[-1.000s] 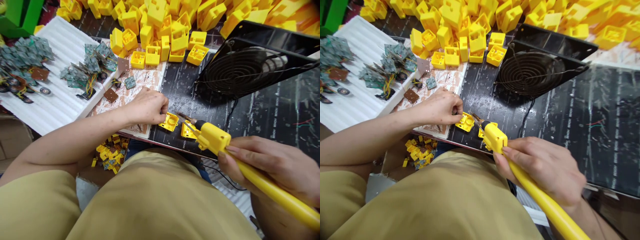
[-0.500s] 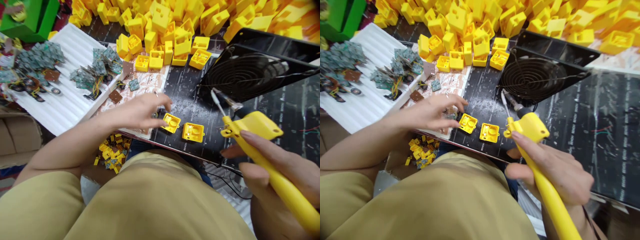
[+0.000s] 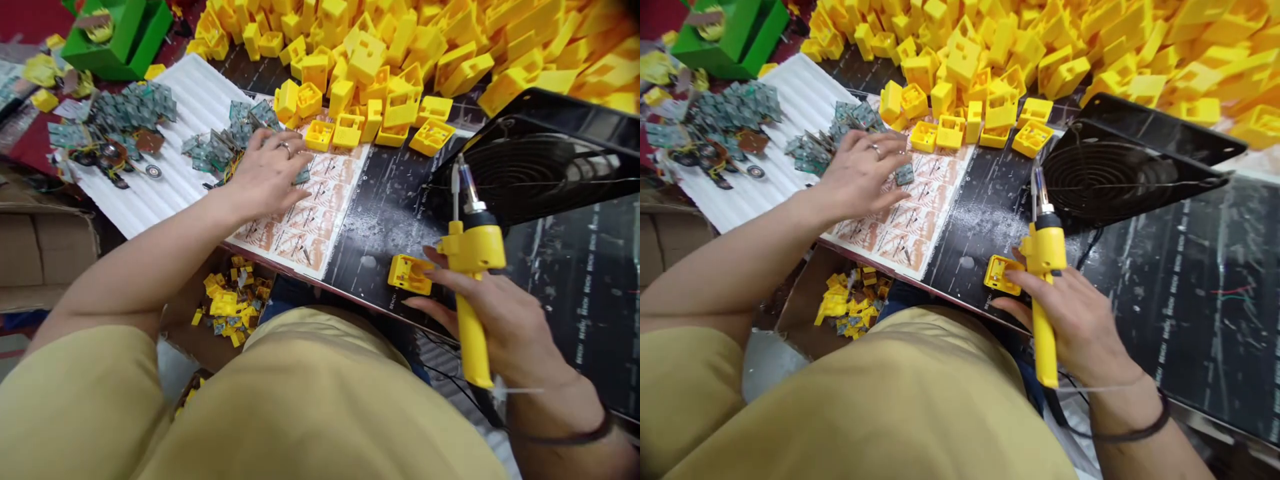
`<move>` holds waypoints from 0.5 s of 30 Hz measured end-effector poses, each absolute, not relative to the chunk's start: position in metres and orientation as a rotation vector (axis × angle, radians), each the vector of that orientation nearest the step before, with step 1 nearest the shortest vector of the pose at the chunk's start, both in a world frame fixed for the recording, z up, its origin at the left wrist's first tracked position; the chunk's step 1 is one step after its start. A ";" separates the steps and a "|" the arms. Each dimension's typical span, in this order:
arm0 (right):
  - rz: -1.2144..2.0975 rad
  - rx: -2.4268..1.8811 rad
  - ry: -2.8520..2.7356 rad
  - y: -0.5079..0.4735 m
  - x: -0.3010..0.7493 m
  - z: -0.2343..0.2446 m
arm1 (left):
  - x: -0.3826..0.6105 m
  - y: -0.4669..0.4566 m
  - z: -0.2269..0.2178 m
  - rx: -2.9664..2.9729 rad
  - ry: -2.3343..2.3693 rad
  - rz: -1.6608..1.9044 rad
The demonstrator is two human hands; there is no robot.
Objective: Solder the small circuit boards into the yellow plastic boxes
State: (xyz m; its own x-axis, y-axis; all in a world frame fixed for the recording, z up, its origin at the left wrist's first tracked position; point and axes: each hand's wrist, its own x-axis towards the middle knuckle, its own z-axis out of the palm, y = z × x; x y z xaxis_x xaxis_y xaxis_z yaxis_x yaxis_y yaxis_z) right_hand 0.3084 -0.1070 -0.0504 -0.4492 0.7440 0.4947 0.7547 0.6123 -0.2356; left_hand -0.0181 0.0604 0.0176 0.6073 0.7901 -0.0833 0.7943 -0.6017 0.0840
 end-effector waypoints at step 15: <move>0.085 -1.164 -2.162 -0.098 0.290 -0.062 | 0.021 0.113 0.050 1.961 1.050 0.728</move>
State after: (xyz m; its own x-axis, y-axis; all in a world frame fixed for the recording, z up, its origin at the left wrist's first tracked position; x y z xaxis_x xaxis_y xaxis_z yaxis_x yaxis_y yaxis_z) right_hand 0.2899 -0.0982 -0.0618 -0.3763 0.7617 0.5274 0.7181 0.5995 -0.3535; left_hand 0.0213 0.1126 0.0503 0.4945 0.8609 0.1196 0.4145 -0.3546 0.8381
